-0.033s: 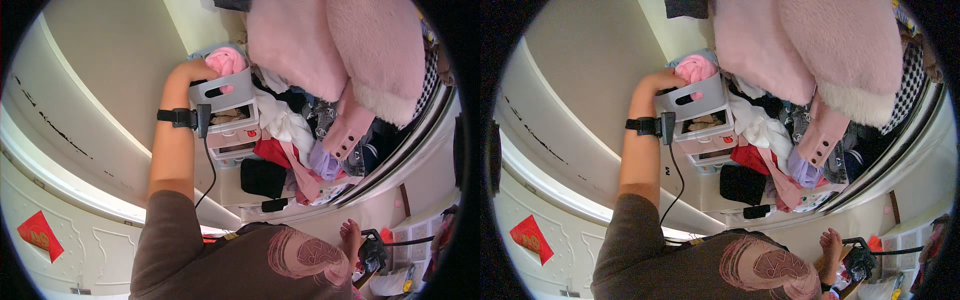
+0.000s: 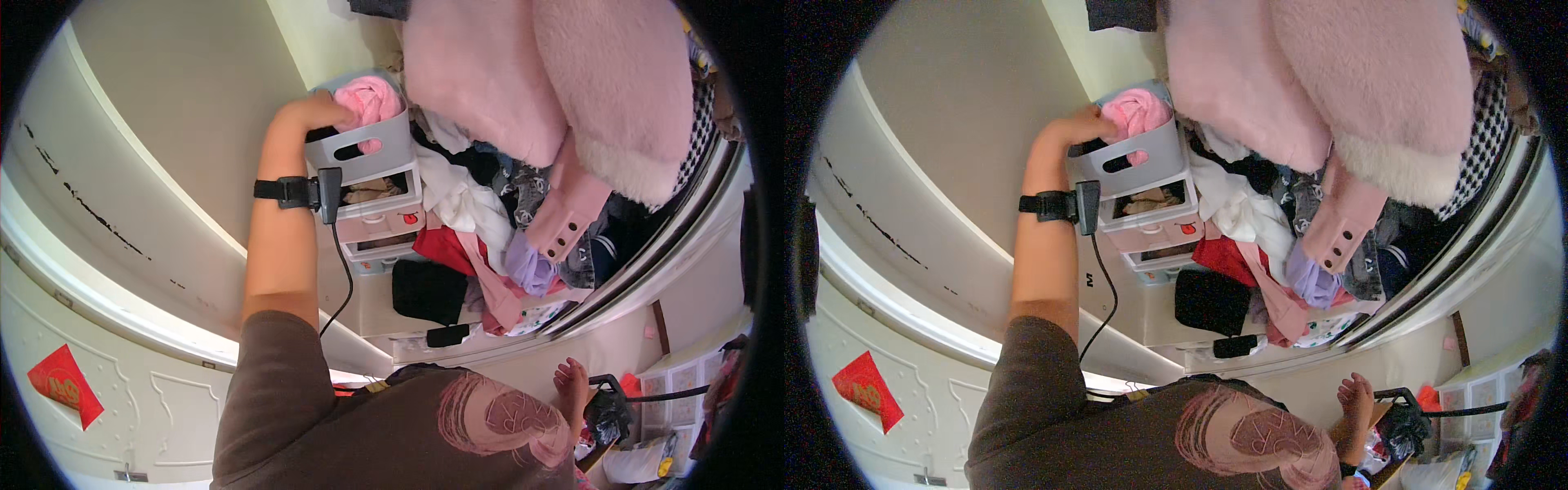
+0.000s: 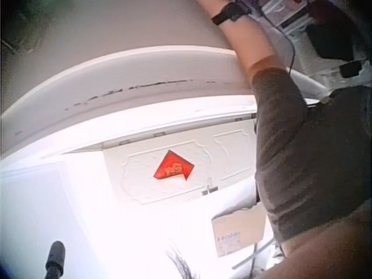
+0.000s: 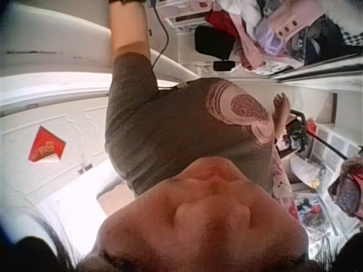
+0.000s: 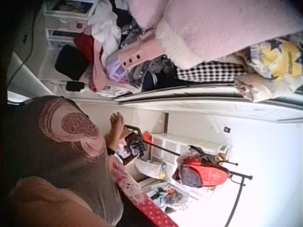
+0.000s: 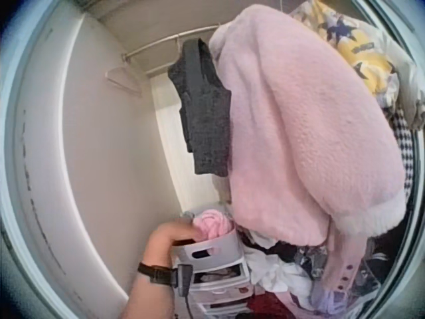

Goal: Sorting and organizing various items of clothing from drawers and hangers in a closet.

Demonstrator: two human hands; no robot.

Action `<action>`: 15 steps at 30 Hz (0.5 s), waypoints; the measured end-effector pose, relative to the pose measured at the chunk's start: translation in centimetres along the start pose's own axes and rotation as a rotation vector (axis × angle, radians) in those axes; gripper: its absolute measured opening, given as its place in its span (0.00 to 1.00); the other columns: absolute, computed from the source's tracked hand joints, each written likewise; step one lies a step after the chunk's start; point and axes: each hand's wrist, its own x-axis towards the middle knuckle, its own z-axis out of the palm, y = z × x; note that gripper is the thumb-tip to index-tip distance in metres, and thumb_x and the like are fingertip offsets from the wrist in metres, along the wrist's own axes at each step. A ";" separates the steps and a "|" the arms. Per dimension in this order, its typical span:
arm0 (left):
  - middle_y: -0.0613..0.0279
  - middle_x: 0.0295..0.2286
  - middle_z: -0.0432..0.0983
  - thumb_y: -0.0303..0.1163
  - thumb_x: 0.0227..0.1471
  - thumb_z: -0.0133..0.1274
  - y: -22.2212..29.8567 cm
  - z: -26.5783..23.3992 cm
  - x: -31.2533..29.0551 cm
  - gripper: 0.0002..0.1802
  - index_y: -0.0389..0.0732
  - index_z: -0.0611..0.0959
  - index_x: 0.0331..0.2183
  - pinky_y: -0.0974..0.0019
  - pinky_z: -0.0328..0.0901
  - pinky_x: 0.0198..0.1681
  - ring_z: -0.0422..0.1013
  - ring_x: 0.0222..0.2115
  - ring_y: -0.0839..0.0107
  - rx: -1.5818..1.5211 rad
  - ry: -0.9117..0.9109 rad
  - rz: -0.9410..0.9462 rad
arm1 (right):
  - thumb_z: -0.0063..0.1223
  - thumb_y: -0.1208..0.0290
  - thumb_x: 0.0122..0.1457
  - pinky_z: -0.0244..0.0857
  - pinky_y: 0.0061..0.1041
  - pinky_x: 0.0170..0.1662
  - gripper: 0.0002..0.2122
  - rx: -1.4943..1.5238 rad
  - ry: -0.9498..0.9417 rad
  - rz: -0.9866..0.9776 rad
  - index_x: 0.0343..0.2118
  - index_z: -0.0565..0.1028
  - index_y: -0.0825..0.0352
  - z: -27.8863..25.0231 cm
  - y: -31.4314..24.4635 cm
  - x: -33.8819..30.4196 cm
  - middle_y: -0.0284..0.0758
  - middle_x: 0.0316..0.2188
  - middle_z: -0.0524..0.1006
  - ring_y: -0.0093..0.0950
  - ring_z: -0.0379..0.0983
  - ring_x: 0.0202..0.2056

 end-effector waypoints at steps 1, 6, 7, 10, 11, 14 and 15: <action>0.50 0.49 0.73 0.48 0.33 0.61 0.0 0.0 -0.3 0.46 0.38 0.71 0.55 0.64 0.65 0.50 0.71 0.47 0.59 -0.122 0.267 0.078 | 0.53 0.63 0.60 0.66 0.21 0.24 0.14 0.000 0.001 -0.001 0.44 0.71 0.65 0.2 0.0 -0.2 0.36 0.28 0.76 0.26 0.72 0.23; 0.43 0.52 0.68 0.54 0.35 0.58 4.5 1.1 -2.5 0.51 0.40 0.65 0.59 0.60 0.66 0.51 0.69 0.49 0.48 -0.077 0.577 0.387 | 0.53 0.62 0.61 0.69 0.23 0.25 0.13 -0.092 0.086 0.001 0.42 0.73 0.65 0.5 -0.3 -1.9 0.36 0.27 0.77 0.26 0.74 0.24; 0.42 0.52 0.68 0.55 0.37 0.56 5.9 1.9 -3.0 0.49 0.40 0.65 0.58 0.60 0.65 0.52 0.68 0.50 0.48 0.065 0.530 0.217 | 0.53 0.62 0.61 0.69 0.23 0.25 0.13 -0.097 0.097 0.001 0.42 0.73 0.65 -0.6 -0.1 -1.9 0.36 0.27 0.77 0.26 0.74 0.24; 0.41 0.51 0.69 0.55 0.43 0.52 6.7 4.0 -2.1 0.45 0.40 0.64 0.58 0.59 0.63 0.53 0.68 0.51 0.49 0.045 0.443 -0.021 | 0.53 0.63 0.61 0.68 0.22 0.24 0.13 0.009 -0.037 -0.017 0.42 0.73 0.65 -3.1 1.2 -1.0 0.37 0.27 0.77 0.26 0.73 0.23; 0.42 0.51 0.69 0.54 0.45 0.50 6.4 4.9 -1.4 0.44 0.39 0.63 0.58 0.59 0.63 0.53 0.67 0.52 0.50 -0.112 0.411 -0.097 | 0.54 0.64 0.61 0.66 0.22 0.23 0.12 0.033 0.009 -0.028 0.42 0.73 0.66 -3.0 1.6 -0.9 0.37 0.27 0.77 0.26 0.72 0.23; 0.44 0.51 0.70 0.51 0.48 0.47 2.1 4.4 2.4 0.41 0.39 0.62 0.58 0.57 0.63 0.52 0.68 0.52 0.52 -0.146 0.391 -0.095 | 0.54 0.65 0.60 0.62 0.21 0.22 0.12 0.067 0.017 -0.034 0.41 0.73 0.66 -2.5 1.7 -1.6 0.36 0.26 0.76 0.25 0.69 0.21; 0.44 0.51 0.70 0.51 0.48 0.47 2.1 4.6 2.8 0.41 0.39 0.62 0.58 0.57 0.63 0.52 0.68 0.52 0.52 -0.145 0.385 -0.092 | 0.54 0.65 0.60 0.60 0.20 0.21 0.11 0.079 -0.019 -0.037 0.41 0.72 0.67 -2.1 1.5 -2.1 0.36 0.25 0.75 0.25 0.68 0.21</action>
